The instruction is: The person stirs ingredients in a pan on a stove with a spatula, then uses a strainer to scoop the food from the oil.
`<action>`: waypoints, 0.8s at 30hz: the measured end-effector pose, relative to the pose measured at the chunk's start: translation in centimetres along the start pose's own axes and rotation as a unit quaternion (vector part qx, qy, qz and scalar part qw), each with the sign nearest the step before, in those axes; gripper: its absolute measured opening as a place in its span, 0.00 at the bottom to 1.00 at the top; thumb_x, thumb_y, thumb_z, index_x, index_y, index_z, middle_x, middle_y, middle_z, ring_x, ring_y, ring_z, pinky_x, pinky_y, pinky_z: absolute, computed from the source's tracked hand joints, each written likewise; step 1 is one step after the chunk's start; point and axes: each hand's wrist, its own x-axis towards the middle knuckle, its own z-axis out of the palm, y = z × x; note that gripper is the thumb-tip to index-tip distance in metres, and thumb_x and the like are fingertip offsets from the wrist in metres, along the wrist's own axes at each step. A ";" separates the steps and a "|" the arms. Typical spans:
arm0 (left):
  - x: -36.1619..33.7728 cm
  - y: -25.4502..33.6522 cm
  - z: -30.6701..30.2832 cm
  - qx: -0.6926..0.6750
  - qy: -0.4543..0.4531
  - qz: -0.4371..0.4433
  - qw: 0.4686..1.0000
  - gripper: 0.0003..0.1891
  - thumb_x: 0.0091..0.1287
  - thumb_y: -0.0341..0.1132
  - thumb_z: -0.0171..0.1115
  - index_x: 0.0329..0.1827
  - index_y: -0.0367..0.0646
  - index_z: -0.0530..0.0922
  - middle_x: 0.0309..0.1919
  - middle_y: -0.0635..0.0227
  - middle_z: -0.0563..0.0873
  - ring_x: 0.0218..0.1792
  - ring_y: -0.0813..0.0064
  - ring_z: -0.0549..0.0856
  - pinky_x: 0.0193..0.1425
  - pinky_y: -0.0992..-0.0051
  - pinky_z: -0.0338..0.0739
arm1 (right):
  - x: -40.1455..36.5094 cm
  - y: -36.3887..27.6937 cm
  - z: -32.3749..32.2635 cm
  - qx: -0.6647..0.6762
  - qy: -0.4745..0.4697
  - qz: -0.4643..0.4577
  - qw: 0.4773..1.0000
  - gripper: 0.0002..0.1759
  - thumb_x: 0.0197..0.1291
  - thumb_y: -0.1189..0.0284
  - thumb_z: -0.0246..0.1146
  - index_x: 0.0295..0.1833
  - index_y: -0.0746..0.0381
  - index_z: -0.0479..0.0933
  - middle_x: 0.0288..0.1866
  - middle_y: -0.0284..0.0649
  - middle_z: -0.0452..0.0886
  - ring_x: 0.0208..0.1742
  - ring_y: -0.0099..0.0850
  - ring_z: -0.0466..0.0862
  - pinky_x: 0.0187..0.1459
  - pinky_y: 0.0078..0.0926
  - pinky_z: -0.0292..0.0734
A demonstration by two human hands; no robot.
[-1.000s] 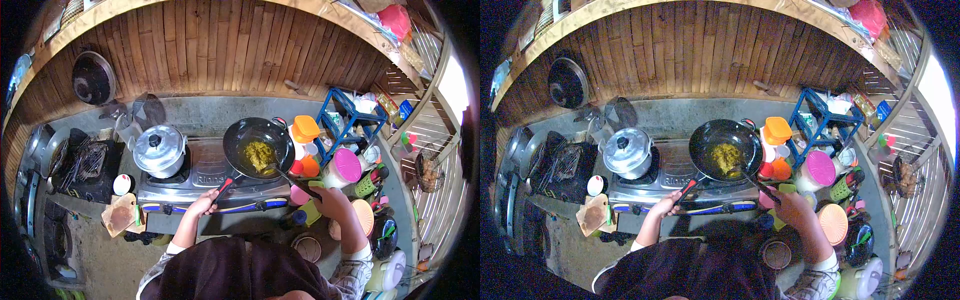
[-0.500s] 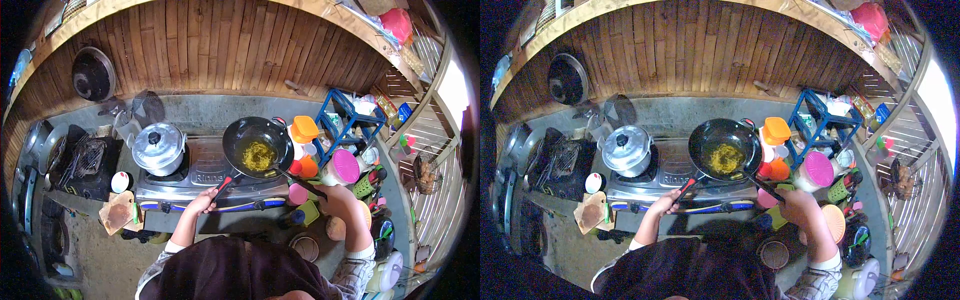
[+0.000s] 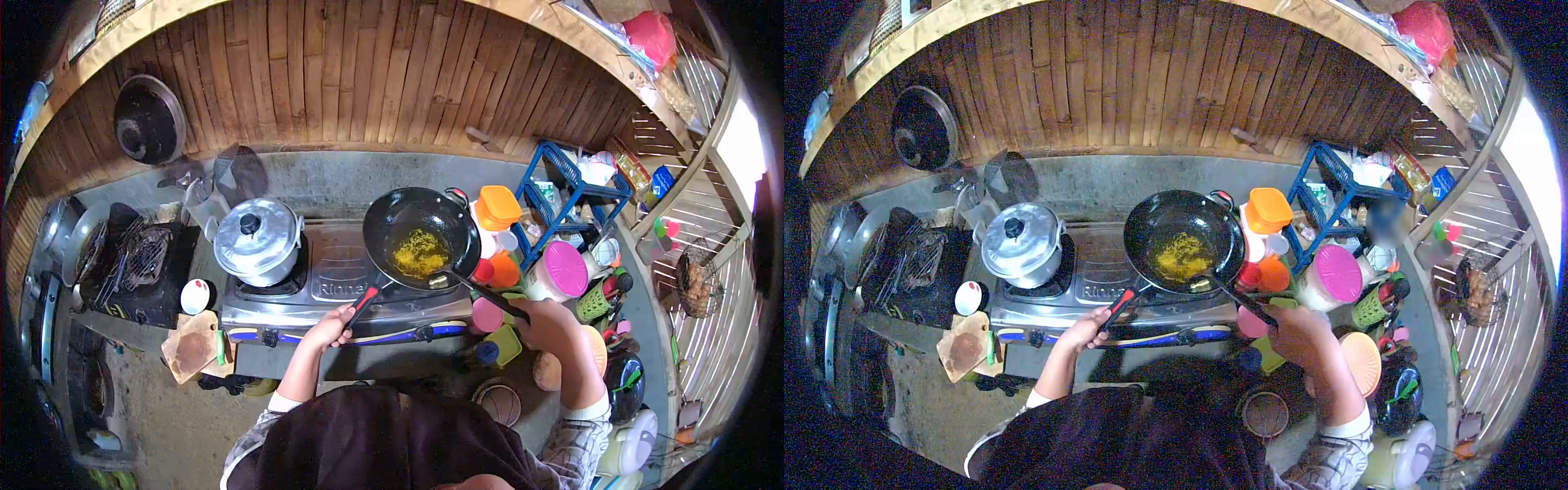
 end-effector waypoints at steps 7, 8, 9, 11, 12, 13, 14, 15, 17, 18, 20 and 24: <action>0.0 0.1 -0.1 0.032 0.010 0.003 0.999 0.16 0.70 0.46 0.42 0.58 0.55 0.66 0.13 0.79 0.68 0.10 0.89 0.63 0.11 0.86 0.54 | 2.2 -0.7 0.7 0.052 -0.014 0.022 0.998 0.20 0.49 0.68 0.55 0.50 0.57 0.75 0.32 0.54 0.79 0.34 0.50 0.79 0.39 0.43 0.74; -0.1 0.2 0.0 0.035 0.019 -0.003 0.999 0.16 0.70 0.46 0.42 0.58 0.55 0.66 0.13 0.79 0.68 0.10 0.89 0.63 0.11 0.86 0.54 | 2.5 -1.1 0.5 0.070 -0.030 0.025 0.997 0.20 0.50 0.68 0.55 0.51 0.57 0.74 0.33 0.54 0.79 0.35 0.51 0.79 0.40 0.44 0.74; -0.2 0.3 0.1 0.038 0.028 -0.009 0.999 0.17 0.70 0.46 0.42 0.58 0.54 0.66 0.13 0.80 0.68 0.10 0.89 0.63 0.11 0.86 0.54 | 2.8 -0.9 1.0 0.070 -0.030 0.025 0.997 0.20 0.50 0.68 0.55 0.51 0.57 0.74 0.33 0.54 0.79 0.35 0.51 0.79 0.40 0.44 0.74; 0.1 0.0 0.1 0.034 0.025 -0.006 0.999 0.17 0.70 0.46 0.42 0.58 0.54 0.66 0.13 0.79 0.68 0.10 0.89 0.62 0.11 0.87 0.54 | 4.0 -0.1 3.0 0.078 0.041 -0.024 0.996 0.20 0.53 0.67 0.53 0.54 0.54 0.71 0.28 0.53 0.79 0.30 0.52 0.80 0.35 0.48 0.75; 0.2 0.0 0.1 0.029 0.022 -0.002 0.999 0.17 0.70 0.45 0.41 0.58 0.54 0.66 0.13 0.79 0.68 0.10 0.89 0.62 0.10 0.87 0.54 | 4.6 0.1 3.7 0.077 0.041 -0.024 0.996 0.20 0.53 0.67 0.53 0.54 0.54 0.71 0.28 0.53 0.79 0.30 0.52 0.80 0.35 0.48 0.75; 0.2 0.0 0.1 0.029 0.023 -0.002 0.999 0.17 0.70 0.45 0.41 0.58 0.54 0.66 0.13 0.79 0.68 0.10 0.89 0.62 0.10 0.87 0.54 | 5.3 0.3 4.5 0.082 0.032 -0.017 0.996 0.20 0.54 0.67 0.53 0.55 0.55 0.71 0.29 0.54 0.79 0.31 0.52 0.80 0.35 0.48 0.75; 0.1 0.1 0.2 0.027 0.019 -0.002 0.999 0.17 0.70 0.45 0.41 0.59 0.54 0.66 0.13 0.79 0.68 0.10 0.89 0.62 0.10 0.87 0.53 | 5.9 0.4 5.2 0.087 0.024 -0.010 0.996 0.21 0.55 0.68 0.52 0.56 0.56 0.70 0.29 0.55 0.79 0.31 0.53 0.80 0.36 0.48 0.75; 0.0 0.2 0.3 0.024 0.016 -0.002 1.000 0.17 0.70 0.45 0.41 0.59 0.53 0.65 0.13 0.79 0.67 0.10 0.89 0.62 0.10 0.87 0.53 | 6.4 0.3 5.7 0.087 0.024 -0.012 0.996 0.21 0.55 0.68 0.52 0.56 0.56 0.70 0.29 0.55 0.79 0.31 0.53 0.80 0.36 0.48 0.75; 0.1 0.2 0.3 0.018 0.018 -0.006 1.000 0.17 0.70 0.45 0.41 0.59 0.53 0.65 0.13 0.78 0.67 0.10 0.89 0.62 0.10 0.87 0.53 | 7.4 0.0 6.8 0.124 0.037 0.003 0.992 0.21 0.55 0.69 0.55 0.56 0.60 0.68 0.29 0.56 0.78 0.33 0.53 0.79 0.38 0.46 0.75; 0.2 0.1 0.2 0.011 0.019 -0.010 1.000 0.18 0.70 0.45 0.41 0.60 0.53 0.64 0.13 0.78 0.67 0.10 0.89 0.62 0.10 0.87 0.53 | 8.0 0.1 7.5 0.125 0.038 0.002 0.991 0.21 0.55 0.69 0.55 0.56 0.60 0.68 0.29 0.56 0.78 0.33 0.53 0.79 0.38 0.46 0.75; 0.5 -0.2 0.1 0.008 0.017 -0.007 1.000 0.18 0.70 0.45 0.41 0.60 0.52 0.64 0.13 0.78 0.67 0.10 0.89 0.62 0.10 0.87 0.52 | 9.1 0.4 9.1 0.221 0.081 -0.028 0.971 0.23 0.53 0.71 0.58 0.56 0.62 0.68 0.32 0.58 0.78 0.37 0.53 0.79 0.40 0.43 0.75; 0.3 -0.1 0.1 0.007 0.021 -0.006 1.000 0.18 0.70 0.45 0.41 0.60 0.52 0.63 0.13 0.79 0.67 0.10 0.89 0.62 0.10 0.87 0.52 | 10.5 0.4 12.6 0.253 0.128 -0.030 0.958 0.23 0.53 0.72 0.59 0.55 0.62 0.68 0.35 0.56 0.79 0.40 0.53 0.79 0.42 0.42 0.73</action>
